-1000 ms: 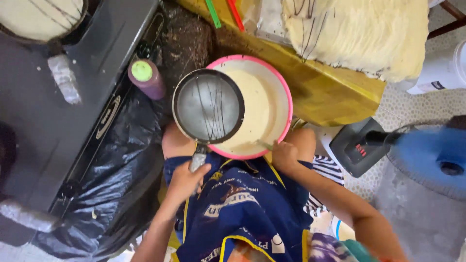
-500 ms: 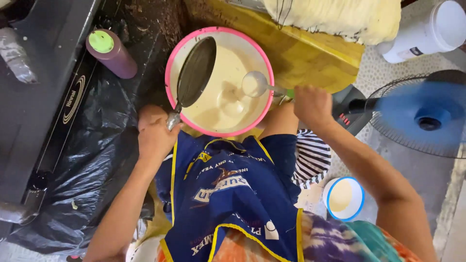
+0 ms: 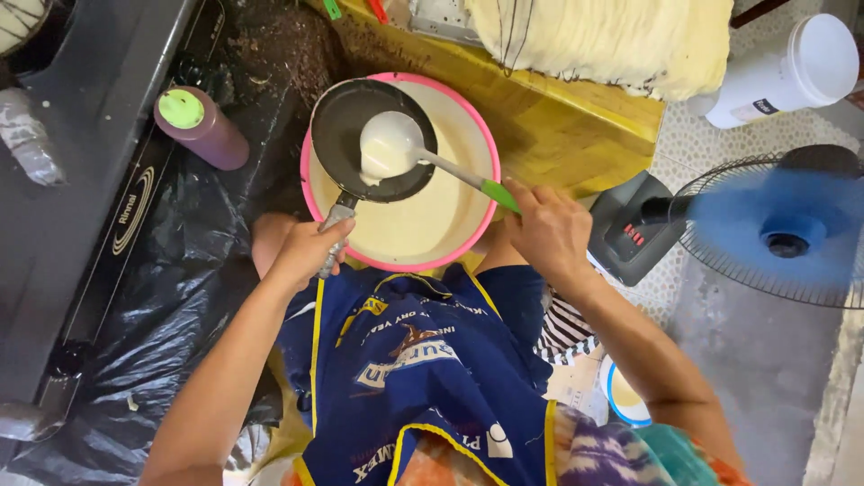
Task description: Cooking thin wrappers by dipping a pan into batter and stacking the finished products.
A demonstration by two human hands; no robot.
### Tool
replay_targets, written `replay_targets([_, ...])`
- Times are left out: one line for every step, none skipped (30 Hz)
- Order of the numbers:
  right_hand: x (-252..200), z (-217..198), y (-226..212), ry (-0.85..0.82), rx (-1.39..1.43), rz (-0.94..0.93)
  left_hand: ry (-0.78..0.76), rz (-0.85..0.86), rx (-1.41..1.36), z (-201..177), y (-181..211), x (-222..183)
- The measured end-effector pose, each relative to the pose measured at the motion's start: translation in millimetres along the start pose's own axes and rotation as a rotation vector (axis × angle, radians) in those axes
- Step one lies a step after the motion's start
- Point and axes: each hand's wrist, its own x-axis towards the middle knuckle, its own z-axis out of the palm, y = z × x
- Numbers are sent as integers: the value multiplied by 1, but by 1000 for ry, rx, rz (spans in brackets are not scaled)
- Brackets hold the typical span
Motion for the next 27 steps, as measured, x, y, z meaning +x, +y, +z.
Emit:
replay_targets([4,-1,-1,4,0,-1,2,3,0,-2,2,1])
replay_targets([7,-2,-3,51,-32,-28,29,0,27,-5,3,1])
replay_targets([11,-2,-5,98,-64,-54,55,-4,54,-7,4,2])
replay_targets([12,2,-3,103,-65,-55,57,1,53,-9,8,-2])
replay_targets([13,7,-1,133,-78,-52,73,-14,36,-11,13,-6])
replay_targets([13,11,1,160,-93,-47,85,-31,20,-12,16,-11])
replay_targets([17,8,1,161,-95,-45,83,-28,21,-13,2,-4])
replay_targets([21,6,2,165,-100,-47,41,-33,-72,-14,-11,4])
replay_targets([26,4,3,169,-105,-50,-1,-37,-164,-15,-24,13])
replay_targets([28,2,4,171,-109,-48,-5,-35,-163,-10,-34,14])
replay_targets([31,-1,4,186,-117,-49,-55,-43,-263,-5,-44,14])
replay_targets([32,-3,3,200,-123,-53,-104,-53,-364,0,-55,14])
replay_targets([33,-9,3,200,-125,-52,-106,-52,-364,10,-74,22])
replay_targets([35,-15,1,206,-126,-62,-143,-91,-499,20,-95,29])
replay_targets([37,-21,-1,211,-128,-72,-181,-131,-633,29,-115,36])
replay_targets([38,-31,-3,214,-126,-76,-178,-127,-637,42,-118,39])
replay_targets([39,-41,-5,232,-161,-87,-143,-78,-615,54,-120,42])
replay_targets([39,-51,-8,250,-194,-98,-107,-30,-593,66,-124,44])
replay_targets([35,-54,-9,251,-191,-103,-103,-29,-597,71,-119,46])
replay_targets([31,-57,-9,260,-207,-93,-48,39,-506,77,-113,49])
replay_targets([27,-60,-9,270,-223,-83,7,105,-414,82,-107,53])
replay_targets([24,-65,-11,270,-223,-83,8,106,-415,81,-97,51])
replay_targets([22,-70,-13,246,-204,-75,21,152,-342,80,-87,49])
replay_targets([18,-76,-15,222,-185,-64,32,198,-267,78,-77,47])
replay_targets([17,-73,-18,221,-185,-62,31,197,-265,78,-70,46])
replay_targets([14,-71,-21,197,-152,-47,-10,140,-312,79,-63,45])
replay_targets([12,-68,-23,174,-118,-31,-51,82,-359,80,-55,44])
